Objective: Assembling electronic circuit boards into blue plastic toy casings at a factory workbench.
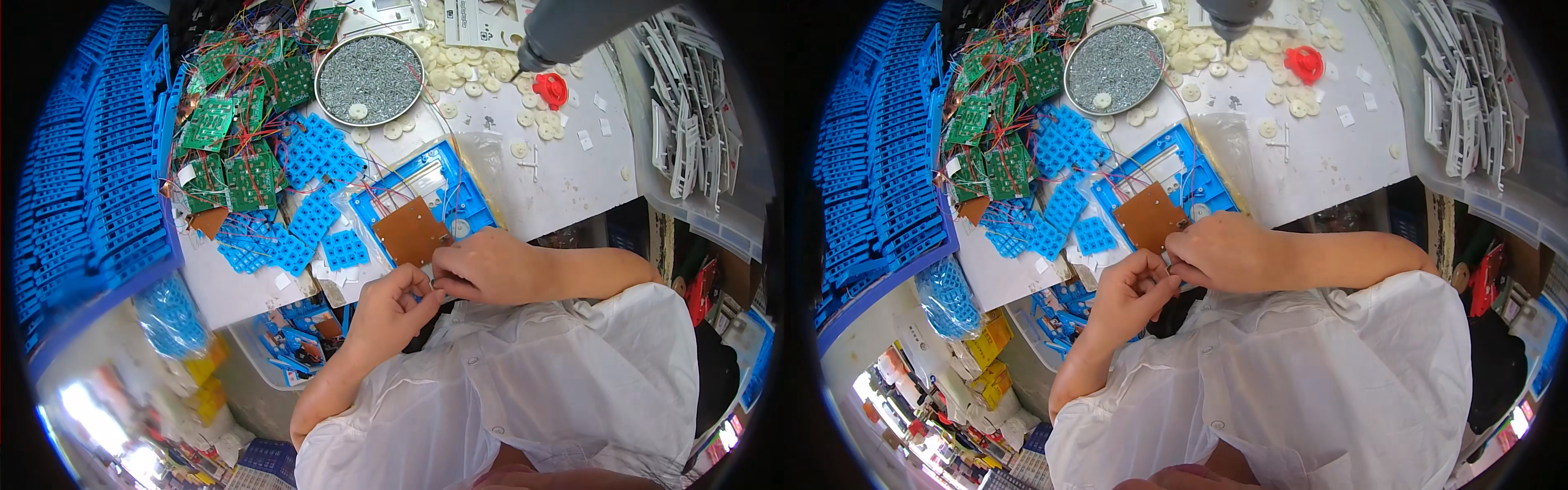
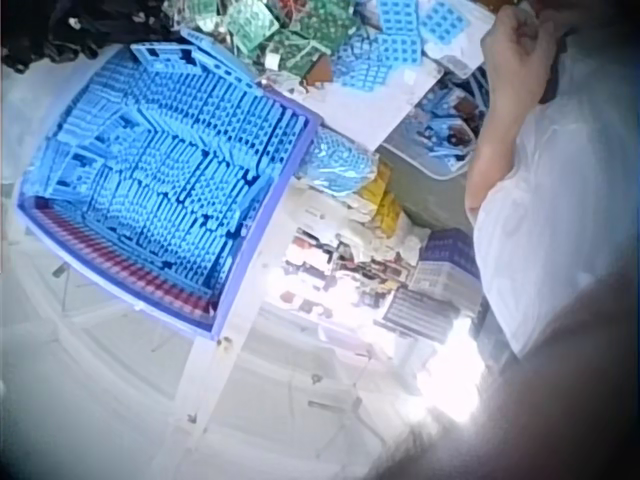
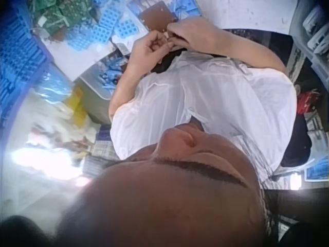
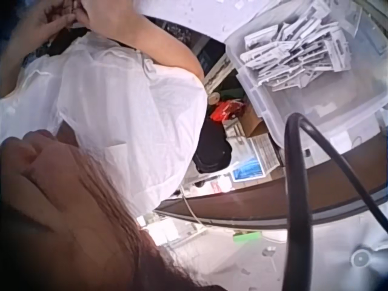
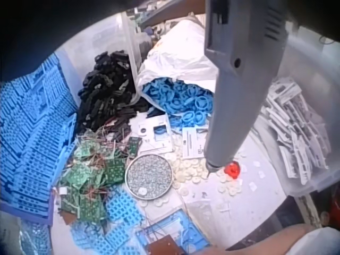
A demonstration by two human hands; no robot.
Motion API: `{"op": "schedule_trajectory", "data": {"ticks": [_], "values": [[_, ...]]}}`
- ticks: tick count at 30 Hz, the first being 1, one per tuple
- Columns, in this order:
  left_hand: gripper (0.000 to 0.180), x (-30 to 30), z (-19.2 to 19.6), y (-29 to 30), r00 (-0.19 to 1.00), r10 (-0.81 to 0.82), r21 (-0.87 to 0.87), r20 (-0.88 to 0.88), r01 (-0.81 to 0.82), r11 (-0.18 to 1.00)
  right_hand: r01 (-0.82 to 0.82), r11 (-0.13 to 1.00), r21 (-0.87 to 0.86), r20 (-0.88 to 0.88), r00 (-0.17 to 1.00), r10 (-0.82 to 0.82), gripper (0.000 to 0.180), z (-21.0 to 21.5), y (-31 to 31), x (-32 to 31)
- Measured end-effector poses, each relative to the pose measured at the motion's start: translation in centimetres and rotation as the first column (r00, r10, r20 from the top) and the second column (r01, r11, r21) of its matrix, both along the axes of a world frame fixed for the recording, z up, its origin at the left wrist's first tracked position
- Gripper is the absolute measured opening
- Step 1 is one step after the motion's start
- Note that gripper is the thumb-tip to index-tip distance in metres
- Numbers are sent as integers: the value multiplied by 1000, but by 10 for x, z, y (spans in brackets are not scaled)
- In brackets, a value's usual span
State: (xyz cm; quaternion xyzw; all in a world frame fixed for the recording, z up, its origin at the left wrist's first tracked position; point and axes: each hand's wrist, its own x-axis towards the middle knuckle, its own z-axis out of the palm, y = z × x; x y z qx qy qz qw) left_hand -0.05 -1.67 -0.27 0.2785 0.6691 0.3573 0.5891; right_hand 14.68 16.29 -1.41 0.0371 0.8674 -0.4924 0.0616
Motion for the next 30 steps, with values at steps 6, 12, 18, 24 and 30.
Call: {"op": "schedule_trajectory", "data": {"ticks": [6, 12, 18, 24, 30], "values": [[10, 22, -3, -1, 871, 104, 273, -480, 36, 961, -4, 995, 99, -32, 999, 7, 19, -3, -4, 2], [18, 41, -7, -4, 718, 201, 284, -666, -5, 959, 4, 967, 256, -64, 998, 12, 19, -6, -10, 2], [20, 47, -9, -3, 615, 212, 279, -760, 13, 960, 7, 936, 351, -98, 995, 29, 16, -9, -16, 2], [19, 45, -10, 0, 600, 230, 287, -767, 0, 958, 111, 942, 315, -197, 979, -49, 16, -2, -10, 14], [17, 48, -12, 1, 619, 276, 299, -735, -70, 952, 80, 938, 336, -311, 950, 30, 31, 0, -11, 28]]}}
